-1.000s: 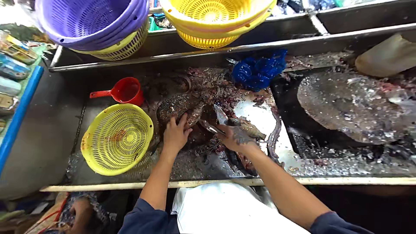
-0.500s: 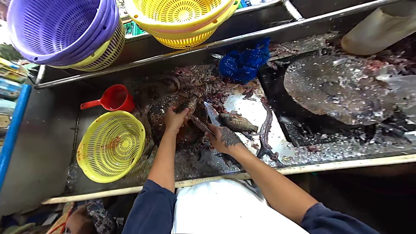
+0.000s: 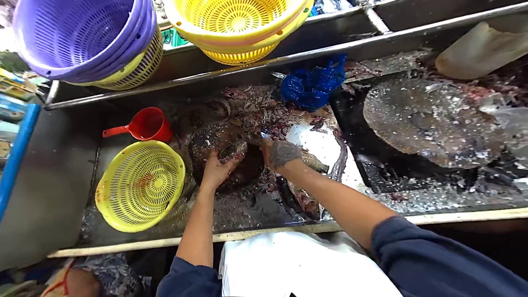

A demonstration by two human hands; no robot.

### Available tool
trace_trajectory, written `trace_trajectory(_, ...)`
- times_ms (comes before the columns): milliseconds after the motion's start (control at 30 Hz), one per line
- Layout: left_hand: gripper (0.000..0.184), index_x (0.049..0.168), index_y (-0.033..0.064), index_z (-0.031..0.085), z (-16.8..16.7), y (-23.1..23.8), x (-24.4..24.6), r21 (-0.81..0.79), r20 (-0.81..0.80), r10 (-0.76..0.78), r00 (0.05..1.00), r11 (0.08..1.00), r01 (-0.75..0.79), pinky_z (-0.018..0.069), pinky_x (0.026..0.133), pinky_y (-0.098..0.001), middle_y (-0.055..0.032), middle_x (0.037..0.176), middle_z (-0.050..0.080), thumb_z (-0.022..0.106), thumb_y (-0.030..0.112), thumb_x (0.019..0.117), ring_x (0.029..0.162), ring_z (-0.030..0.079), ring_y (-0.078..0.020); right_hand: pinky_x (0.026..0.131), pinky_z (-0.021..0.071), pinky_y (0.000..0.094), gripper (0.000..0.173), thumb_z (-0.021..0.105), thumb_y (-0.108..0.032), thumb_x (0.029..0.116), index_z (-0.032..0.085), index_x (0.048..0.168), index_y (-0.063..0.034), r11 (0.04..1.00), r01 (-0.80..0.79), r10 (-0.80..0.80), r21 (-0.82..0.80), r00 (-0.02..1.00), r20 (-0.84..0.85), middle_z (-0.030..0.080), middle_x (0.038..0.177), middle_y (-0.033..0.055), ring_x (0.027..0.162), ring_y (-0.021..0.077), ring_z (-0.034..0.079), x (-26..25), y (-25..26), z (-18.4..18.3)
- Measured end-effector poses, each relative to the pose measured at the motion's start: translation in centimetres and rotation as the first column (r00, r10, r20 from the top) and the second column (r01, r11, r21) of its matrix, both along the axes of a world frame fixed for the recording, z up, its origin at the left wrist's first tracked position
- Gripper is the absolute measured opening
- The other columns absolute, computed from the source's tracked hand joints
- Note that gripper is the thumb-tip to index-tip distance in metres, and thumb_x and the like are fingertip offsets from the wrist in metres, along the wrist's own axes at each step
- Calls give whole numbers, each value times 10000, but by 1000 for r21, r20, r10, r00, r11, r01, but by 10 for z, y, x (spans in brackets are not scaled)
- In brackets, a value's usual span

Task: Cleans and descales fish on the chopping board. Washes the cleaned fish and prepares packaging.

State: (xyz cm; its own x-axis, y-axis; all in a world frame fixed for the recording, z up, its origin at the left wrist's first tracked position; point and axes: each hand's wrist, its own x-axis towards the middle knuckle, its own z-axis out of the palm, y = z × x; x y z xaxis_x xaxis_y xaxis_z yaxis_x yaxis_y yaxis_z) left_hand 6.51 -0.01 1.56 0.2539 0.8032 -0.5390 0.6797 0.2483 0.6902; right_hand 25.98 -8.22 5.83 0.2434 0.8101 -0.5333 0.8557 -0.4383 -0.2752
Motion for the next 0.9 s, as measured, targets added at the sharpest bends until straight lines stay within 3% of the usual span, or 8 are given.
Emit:
trace_trajectory(200, 769, 1481, 3, 396, -10, -3, -7, 96, 64, -22, 998, 995, 15, 562, 1013, -449, -203, 1297, 644, 795, 253, 874, 1157, 675, -253, 874, 527, 673, 401, 440, -395, 1082, 618, 1337, -141, 998, -62, 64, 23, 994, -89, 699, 1163, 220, 1074, 438, 682, 4, 4, 0)
trace_trajectory(267, 787, 1466, -6, 400, -11, -2, -5, 143, 2, -59, 998, 988, 58, 541, 1037, -468, -205, 1286, 647, 803, 276, 852, 1188, 658, -267, 867, 539, 665, 418, 443, -406, 1078, 614, 1339, -127, 999, -45, 47, 26, 997, -56, 693, 1172, 228, 1076, 440, 682, 0, 7, 0)
trace_trajectory(367, 788, 1437, -7, 423, -8, 1, -8, 175, -4, -65, 998, 982, 64, 541, 1034, -459, -182, 1247, 668, 834, 233, 809, 1174, 663, -250, 935, 527, 639, 422, 418, -436, 1090, 632, 1315, -149, 982, -183, 188, 42, 970, -156, 699, 1184, 183, 1127, 392, 673, -17, 4, 18)
trace_trajectory(467, 785, 1433, -6, 420, -9, 4, -12, 163, -38, -117, 992, 979, 122, 532, 1036, -476, -188, 1246, 664, 829, 282, 829, 1178, 658, -263, 873, 539, 644, 377, 467, -409, 1072, 671, 1248, -145, 990, -130, 134, 59, 988, -80, 714, 1128, 184, 1072, 400, 688, -10, 14, 10)
trace_trajectory(567, 735, 1399, -24, 474, -7, 13, -12, 168, -20, -164, 986, 972, 165, 530, 1047, -477, -189, 1249, 663, 842, 206, 805, 1179, 655, -266, 921, 531, 635, 404, 449, -411, 1083, 641, 1279, -116, 980, -192, 199, 57, 965, -168, 696, 1161, 192, 1105, 393, 675, -25, 9, 26)
trace_trajectory(700, 794, 1435, 1, 440, -12, 13, -17, 163, -30, -150, 988, 975, 152, 526, 1039, -496, -200, 1259, 654, 845, 309, 826, 1183, 651, -287, 875, 544, 624, 355, 480, -414, 1069, 684, 1233, -175, 984, -166, 171, 56, 982, -83, 723, 1118, 151, 1059, 368, 696, -13, 18, 16)
trace_trajectory(833, 739, 1420, 15, 453, -18, 15, -20, 180, 59, -118, 991, 978, 105, 581, 951, -482, -178, 1181, 690, 821, 151, 794, 1071, 700, -262, 923, 534, 635, 423, 433, -433, 1085, 627, 1355, -172, 971, -234, 238, 48, 966, -105, 705, 1182, 182, 1112, 393, 680, -30, 5, 32)
trace_trajectory(900, 693, 1411, 42, 488, -19, 10, -22, 223, 135, -103, 986, 972, 71, 597, 924, -467, -159, 1189, 683, 841, 207, 838, 1029, 705, -242, 880, 546, 630, 370, 476, -428, 1073, 683, 1256, -181, 983, -167, 174, 78, 981, -91, 724, 1116, 152, 1057, 369, 697, -18, 10, 25)
